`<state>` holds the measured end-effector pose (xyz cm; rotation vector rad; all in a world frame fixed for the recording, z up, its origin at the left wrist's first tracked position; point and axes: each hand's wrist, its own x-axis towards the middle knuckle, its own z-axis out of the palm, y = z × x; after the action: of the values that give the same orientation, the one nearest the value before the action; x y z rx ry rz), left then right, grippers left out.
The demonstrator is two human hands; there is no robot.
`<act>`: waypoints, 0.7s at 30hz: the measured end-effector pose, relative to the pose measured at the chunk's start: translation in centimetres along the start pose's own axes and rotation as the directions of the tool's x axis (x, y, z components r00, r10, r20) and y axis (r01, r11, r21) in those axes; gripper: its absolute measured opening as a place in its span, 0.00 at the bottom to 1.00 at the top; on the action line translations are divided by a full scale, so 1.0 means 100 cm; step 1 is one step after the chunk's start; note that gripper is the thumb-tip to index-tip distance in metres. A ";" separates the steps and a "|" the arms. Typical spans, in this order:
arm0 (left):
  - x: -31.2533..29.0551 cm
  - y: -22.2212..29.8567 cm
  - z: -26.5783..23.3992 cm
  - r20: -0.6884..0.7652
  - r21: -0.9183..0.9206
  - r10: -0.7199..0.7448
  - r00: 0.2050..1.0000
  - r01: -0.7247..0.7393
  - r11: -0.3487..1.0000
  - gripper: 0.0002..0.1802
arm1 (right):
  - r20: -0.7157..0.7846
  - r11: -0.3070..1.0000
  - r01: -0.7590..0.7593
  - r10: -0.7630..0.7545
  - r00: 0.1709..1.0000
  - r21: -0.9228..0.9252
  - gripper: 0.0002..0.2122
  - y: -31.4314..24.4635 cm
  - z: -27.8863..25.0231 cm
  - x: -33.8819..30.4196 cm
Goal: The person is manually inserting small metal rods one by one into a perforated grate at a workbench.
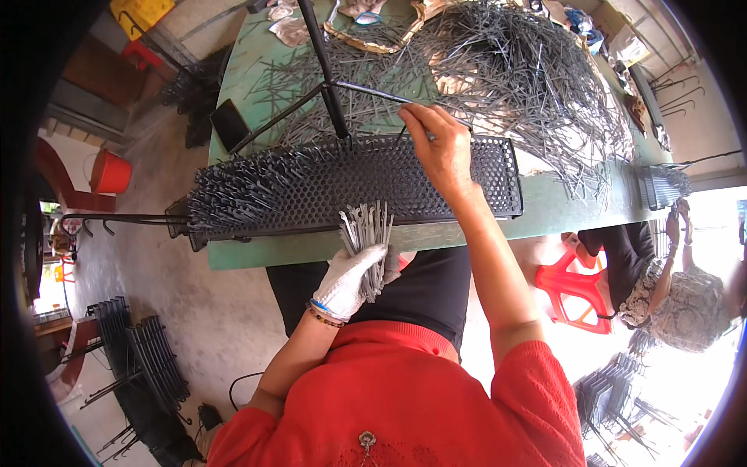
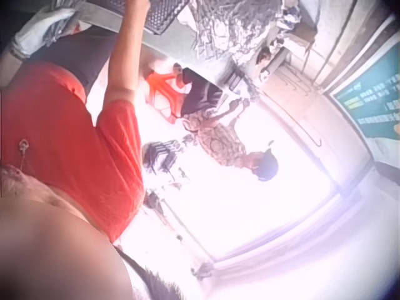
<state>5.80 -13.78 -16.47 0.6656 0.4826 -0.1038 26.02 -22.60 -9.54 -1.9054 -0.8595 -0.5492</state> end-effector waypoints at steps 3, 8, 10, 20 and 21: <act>0.000 0.000 -0.002 -0.007 -0.002 -0.004 1.000 0.004 1.000 0.11 | 0.033 0.997 0.056 -0.055 0.998 -0.050 0.07 0.009 0.008 -0.003; -0.002 0.001 -0.001 -0.034 -0.001 -0.036 0.999 0.036 0.999 0.10 | 0.110 0.960 0.222 -0.205 0.973 -0.171 0.06 0.017 0.017 -0.007; -0.002 0.001 -0.002 -0.018 0.057 -0.017 1.000 0.018 0.998 0.10 | 0.118 0.946 0.263 -0.244 0.962 -0.188 0.06 0.017 0.017 -0.010; -0.004 0.010 0.003 0.007 -0.022 0.056 0.998 -0.055 0.998 0.10 | 0.555 0.897 -0.433 0.316 0.770 0.091 0.13 -0.031 -0.017 -0.052; -0.004 0.012 0.003 0.019 -0.015 0.065 0.998 -0.065 0.998 0.10 | 0.617 0.864 -0.489 0.321 0.718 0.120 0.13 -0.028 -0.014 -0.059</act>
<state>5.84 -13.10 -15.39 0.6650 0.4422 -0.0453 20.03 -24.98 -11.23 -1.9333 -0.7883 0.4461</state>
